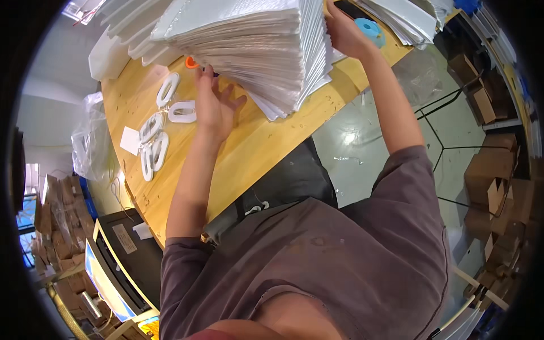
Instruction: Packaging rolls of white material into plastic bags and placing them into padded envelopes.
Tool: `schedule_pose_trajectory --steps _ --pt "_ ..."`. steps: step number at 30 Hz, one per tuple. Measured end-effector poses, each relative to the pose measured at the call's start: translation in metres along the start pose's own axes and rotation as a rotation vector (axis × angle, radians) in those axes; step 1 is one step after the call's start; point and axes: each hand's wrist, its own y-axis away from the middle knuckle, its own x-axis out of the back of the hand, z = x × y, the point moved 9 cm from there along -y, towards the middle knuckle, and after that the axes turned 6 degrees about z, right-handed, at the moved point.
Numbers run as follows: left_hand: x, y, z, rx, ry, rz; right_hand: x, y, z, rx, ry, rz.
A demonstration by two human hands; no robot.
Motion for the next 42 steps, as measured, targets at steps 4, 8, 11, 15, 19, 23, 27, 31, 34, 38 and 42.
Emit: schedule_pose_trajectory --steps 4,8,11,15,19,23,27,31,34,38,42 --pt "0.009 -0.013 -0.014 0.076 0.061 0.006 -0.015 0.034 0.037 0.079 0.522 0.739" --pt "0.007 -0.026 -0.014 0.113 0.039 0.015 -0.025 0.069 0.044 0.352 0.511 0.941" --pt "0.018 -0.034 -0.020 0.190 0.027 -0.017 -0.042 0.081 0.053 0.350 1.330 0.977" --pt "0.016 -0.026 -0.011 0.181 0.011 0.077 -0.045 0.072 0.031 0.286 1.293 1.067" --pt "0.029 -0.025 0.002 0.098 0.003 0.150 -0.019 0.054 -0.022 0.452 1.466 1.061" --pt "0.021 -0.033 0.022 -0.055 -0.070 0.076 0.081 0.032 -0.022 0.149 2.147 0.888" --pt "0.024 -0.011 0.057 -0.366 -0.079 0.049 0.080 0.022 -0.013 0.194 2.420 0.682" --pt "0.048 0.028 0.076 -0.460 -0.199 0.116 0.040 0.032 -0.013 0.260 2.075 0.934" --pt "0.079 0.046 0.083 -0.522 -0.296 0.119 0.056 0.038 -0.020 0.148 1.968 1.004" --pt "0.135 0.077 0.076 -0.577 -0.601 0.192 0.038 0.021 -0.037 -0.247 2.065 0.972" --pt "0.147 0.108 0.064 -0.569 -0.832 0.215 0.057 -0.016 -0.052 -0.213 2.106 1.018"
